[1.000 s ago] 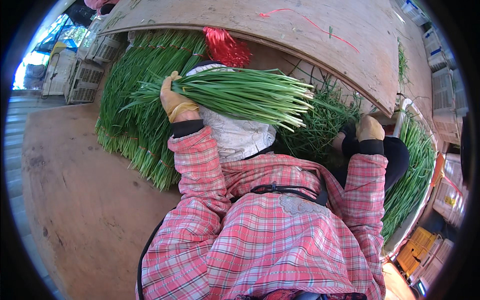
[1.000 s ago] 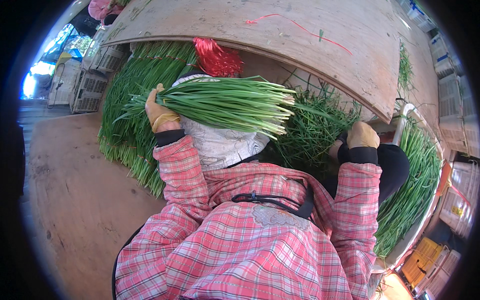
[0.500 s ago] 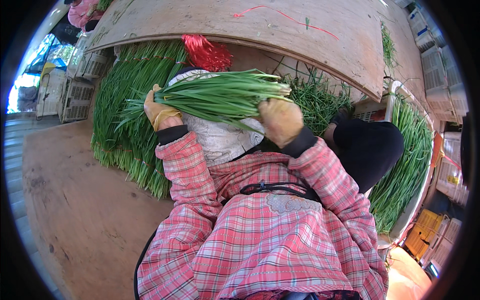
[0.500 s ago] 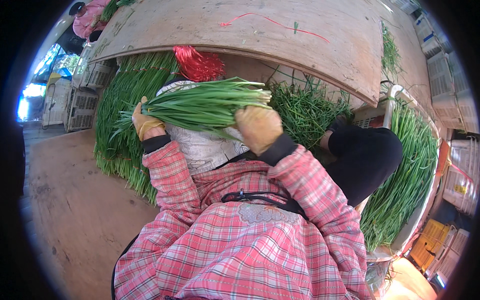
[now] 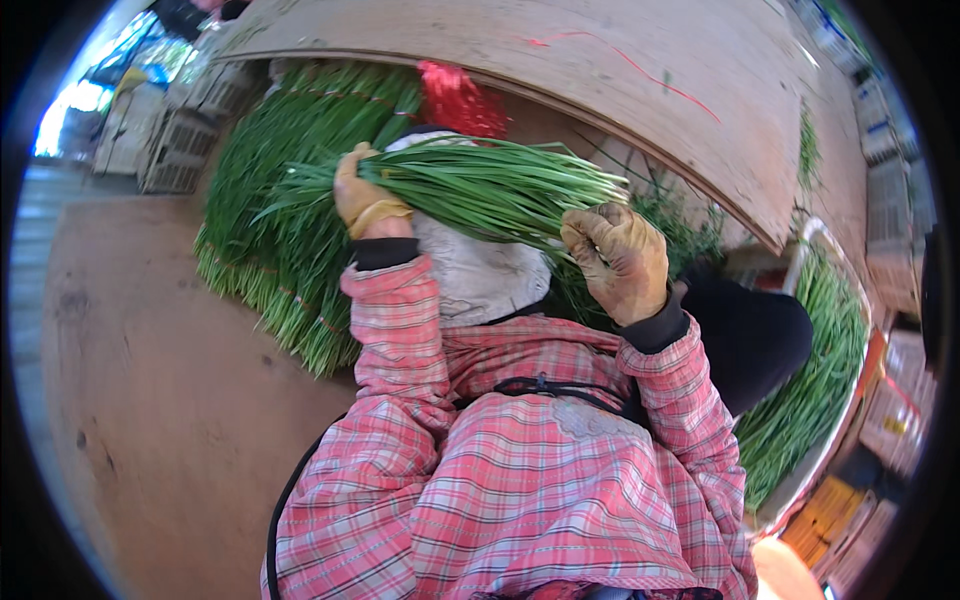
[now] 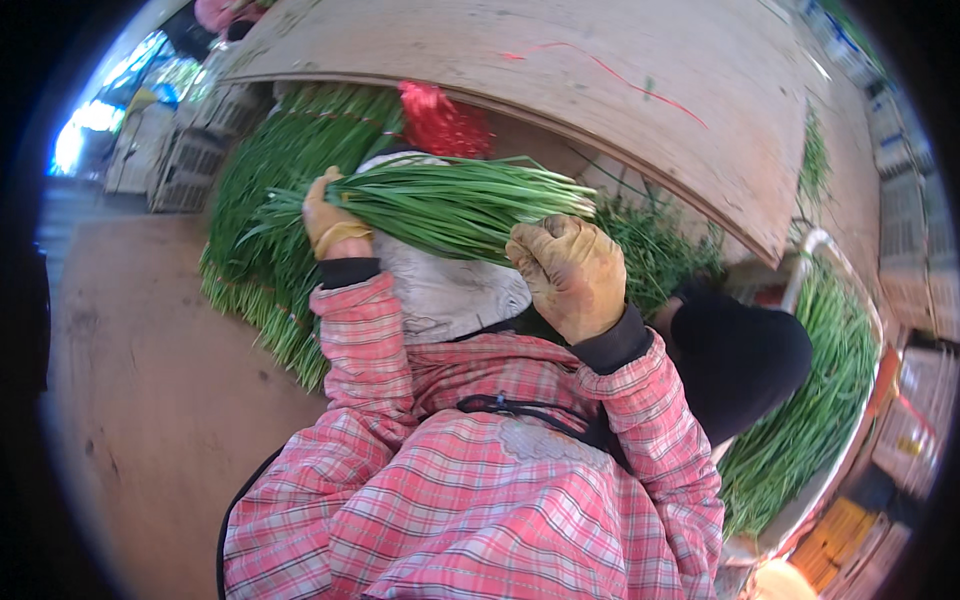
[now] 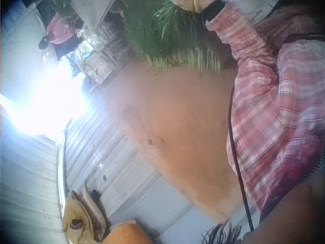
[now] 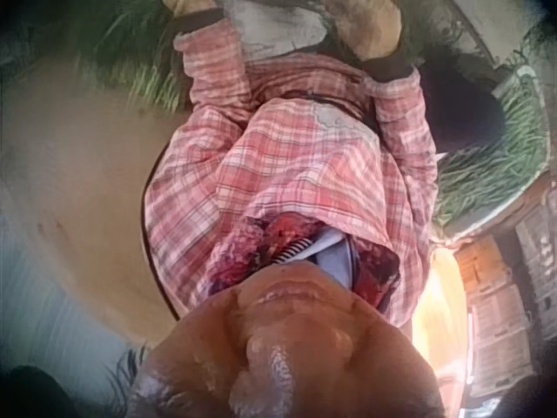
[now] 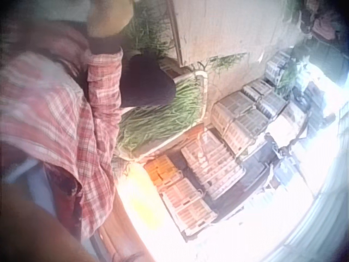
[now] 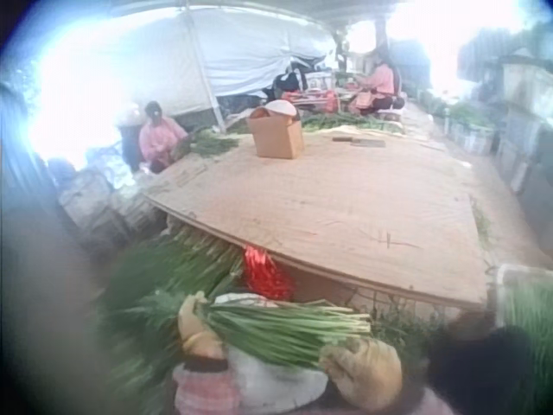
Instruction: The person organizes bundles of green garlic shoots by hand, removing damaged leaves and evening out the stems before placing them into a crate.
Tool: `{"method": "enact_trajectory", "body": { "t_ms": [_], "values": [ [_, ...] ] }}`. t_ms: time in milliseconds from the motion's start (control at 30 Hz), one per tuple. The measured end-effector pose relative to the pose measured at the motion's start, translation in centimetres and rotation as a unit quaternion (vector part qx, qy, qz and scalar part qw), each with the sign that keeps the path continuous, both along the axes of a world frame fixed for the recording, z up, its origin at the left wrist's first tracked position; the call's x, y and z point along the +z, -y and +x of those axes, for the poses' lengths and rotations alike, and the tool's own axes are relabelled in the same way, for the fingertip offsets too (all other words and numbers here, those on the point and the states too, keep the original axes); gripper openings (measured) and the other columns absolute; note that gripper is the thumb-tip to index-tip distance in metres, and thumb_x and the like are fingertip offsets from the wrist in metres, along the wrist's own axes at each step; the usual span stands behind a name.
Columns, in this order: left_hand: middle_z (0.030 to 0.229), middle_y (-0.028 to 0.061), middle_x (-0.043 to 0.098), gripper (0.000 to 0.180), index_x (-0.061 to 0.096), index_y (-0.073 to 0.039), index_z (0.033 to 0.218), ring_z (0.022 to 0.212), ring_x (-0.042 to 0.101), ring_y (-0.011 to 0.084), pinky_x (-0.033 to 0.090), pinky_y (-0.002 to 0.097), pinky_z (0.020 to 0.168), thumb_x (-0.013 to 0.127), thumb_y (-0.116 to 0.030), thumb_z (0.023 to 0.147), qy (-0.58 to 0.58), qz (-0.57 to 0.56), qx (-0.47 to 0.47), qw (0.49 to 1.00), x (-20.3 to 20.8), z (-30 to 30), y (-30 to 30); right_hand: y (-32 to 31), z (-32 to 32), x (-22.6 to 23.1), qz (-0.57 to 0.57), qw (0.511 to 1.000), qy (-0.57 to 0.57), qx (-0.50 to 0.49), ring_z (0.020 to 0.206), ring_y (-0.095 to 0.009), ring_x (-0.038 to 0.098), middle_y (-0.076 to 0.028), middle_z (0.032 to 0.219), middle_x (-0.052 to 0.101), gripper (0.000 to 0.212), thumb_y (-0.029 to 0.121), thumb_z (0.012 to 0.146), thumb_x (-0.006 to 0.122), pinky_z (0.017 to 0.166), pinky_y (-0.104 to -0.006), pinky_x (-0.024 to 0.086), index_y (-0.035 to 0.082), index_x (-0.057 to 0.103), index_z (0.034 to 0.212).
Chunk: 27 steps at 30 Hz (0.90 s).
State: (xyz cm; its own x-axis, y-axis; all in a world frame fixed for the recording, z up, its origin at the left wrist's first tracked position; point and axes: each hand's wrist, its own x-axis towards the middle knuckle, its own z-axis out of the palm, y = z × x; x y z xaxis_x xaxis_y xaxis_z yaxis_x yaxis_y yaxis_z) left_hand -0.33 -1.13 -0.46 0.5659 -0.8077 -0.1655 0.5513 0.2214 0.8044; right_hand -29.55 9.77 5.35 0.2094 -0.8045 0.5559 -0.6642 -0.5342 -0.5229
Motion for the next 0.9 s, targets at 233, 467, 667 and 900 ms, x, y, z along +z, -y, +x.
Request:
{"method": "enact_trajectory", "body": {
  "t_ms": [233,467,667,900],
  "values": [
    [0.065,0.0021,0.053,0.011,0.056,-0.007,0.074,0.056,0.051,0.0174,0.044,0.0308,0.054,0.057,-0.016,0.079,-0.008,0.01,0.006,1.0,2.4,-1.9,-1.8,4.3,6.1,2.4,-0.043,0.993,-0.022,0.11,0.071,-0.027,0.059,-0.008,0.077,0.06,0.018,0.013,0.073,0.066,0.062,-0.0385,0.047,0.009,0.064,0.091],
    [0.076,0.0008,0.058,0.01,0.059,-0.006,0.077,0.072,0.055,0.0139,0.046,0.0298,0.068,0.062,-0.015,0.078,0.565,-0.028,0.139,0.812,3.4,-3.9,-3.4,7.0,13.0,2.4,-0.127,0.982,-0.08,0.117,0.067,-0.029,0.055,-0.009,0.071,0.054,0.013,0.015,0.074,0.061,0.057,-0.0407,0.044,0.009,0.064,0.085],
    [0.069,0.0017,0.058,0.012,0.062,-0.004,0.075,0.059,0.054,0.0147,0.045,0.0288,0.056,0.063,-0.016,0.077,-0.117,0.056,0.078,0.989,6.3,-4.5,-2.9,7.2,13.2,4.4,-0.085,0.981,-0.039,0.172,0.068,-0.031,0.057,-0.009,0.074,0.057,0.015,0.012,0.066,0.063,0.057,-0.0392,0.046,0.006,0.059,0.079],
    [0.072,0.0028,0.058,0.014,0.061,-0.006,0.075,0.061,0.055,0.0154,0.046,0.0291,0.058,0.06,-0.018,0.08,-0.084,0.045,0.042,0.995,4.5,-3.1,-3.1,2.2,5.8,7.5,0.48,0.758,0.364,0.249,0.054,-0.012,0.053,-0.005,0.066,0.056,0.011,0.002,0.091,0.05,0.047,-0.0241,0.04,0.001,0.054,0.08]
  ]
}}
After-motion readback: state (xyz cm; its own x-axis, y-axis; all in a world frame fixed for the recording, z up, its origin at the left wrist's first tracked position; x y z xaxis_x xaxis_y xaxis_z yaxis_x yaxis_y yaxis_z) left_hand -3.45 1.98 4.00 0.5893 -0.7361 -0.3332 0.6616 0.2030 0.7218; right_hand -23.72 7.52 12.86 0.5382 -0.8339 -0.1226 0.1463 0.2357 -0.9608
